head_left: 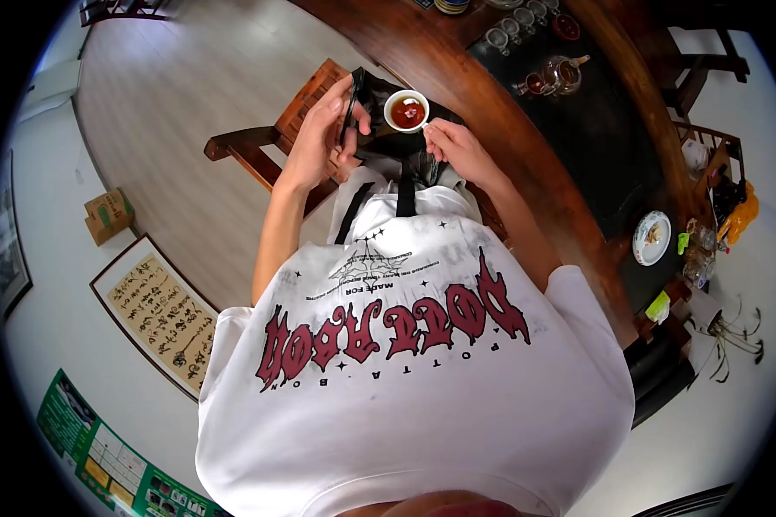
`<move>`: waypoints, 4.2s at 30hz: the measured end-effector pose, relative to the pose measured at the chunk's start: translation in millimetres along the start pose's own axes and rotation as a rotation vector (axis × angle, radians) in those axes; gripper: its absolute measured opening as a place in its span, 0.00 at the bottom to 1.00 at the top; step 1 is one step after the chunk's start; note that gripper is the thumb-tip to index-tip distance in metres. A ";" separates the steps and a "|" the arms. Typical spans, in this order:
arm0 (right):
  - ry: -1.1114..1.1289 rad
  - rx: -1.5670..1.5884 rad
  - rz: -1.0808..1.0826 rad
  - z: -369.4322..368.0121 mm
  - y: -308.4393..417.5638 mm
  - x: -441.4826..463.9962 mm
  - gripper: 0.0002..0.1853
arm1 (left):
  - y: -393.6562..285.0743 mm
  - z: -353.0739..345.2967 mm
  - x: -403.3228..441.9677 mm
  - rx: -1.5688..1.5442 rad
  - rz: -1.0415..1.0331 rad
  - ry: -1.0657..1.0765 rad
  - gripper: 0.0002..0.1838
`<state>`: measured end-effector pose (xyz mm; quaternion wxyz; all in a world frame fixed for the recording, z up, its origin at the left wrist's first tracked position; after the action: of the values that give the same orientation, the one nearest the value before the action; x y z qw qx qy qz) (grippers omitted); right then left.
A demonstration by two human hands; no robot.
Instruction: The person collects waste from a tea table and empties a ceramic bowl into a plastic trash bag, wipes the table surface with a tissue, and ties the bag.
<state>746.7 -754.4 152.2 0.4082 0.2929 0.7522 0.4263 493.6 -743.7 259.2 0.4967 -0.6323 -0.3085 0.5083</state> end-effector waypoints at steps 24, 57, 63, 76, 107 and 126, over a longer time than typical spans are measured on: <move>-0.032 -1.258 0.396 -33.0 12.1 17.3 0.06 | -14.0 -2.2 -10.1 -0.077 -0.093 0.037 0.44; -0.187 0.177 0.287 -0.4 -14.7 -18.2 0.12 | -18.6 0.8 -28.1 -0.137 -0.104 -0.106 0.53; -0.556 0.423 0.435 23.5 -43.8 16.4 0.14 | 1.2 8.2 -33.8 -0.162 -0.096 -0.108 0.49; -1.135 0.586 0.448 165.6 -134.4 132.3 0.15 | 1.2 7.9 -41.1 -0.041 0.091 -0.217 0.54; -1.751 0.049 0.307 230.0 -195.3 116.1 0.18 | 18.2 -3.4 -19.9 -0.151 0.102 -0.173 0.46; -1.168 0.665 0.348 218.8 -168.6 96.2 0.14 | 14.7 -10.9 -14.2 -0.082 0.117 -0.141 0.45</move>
<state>872.5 -668.8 -97.6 0.5605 0.7003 0.4419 0.0048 498.2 -764.5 250.0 0.4168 -0.6318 -0.3258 0.5665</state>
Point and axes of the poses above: each hand's wrist, its own x-axis towards the middle knuckle, its own z-axis out of the back of the hand, y = z × x, the point moved 1 cm from there along x, towards the middle knuckle, and after that the axes turned 14 degrees about x, right-handed, at the moved point
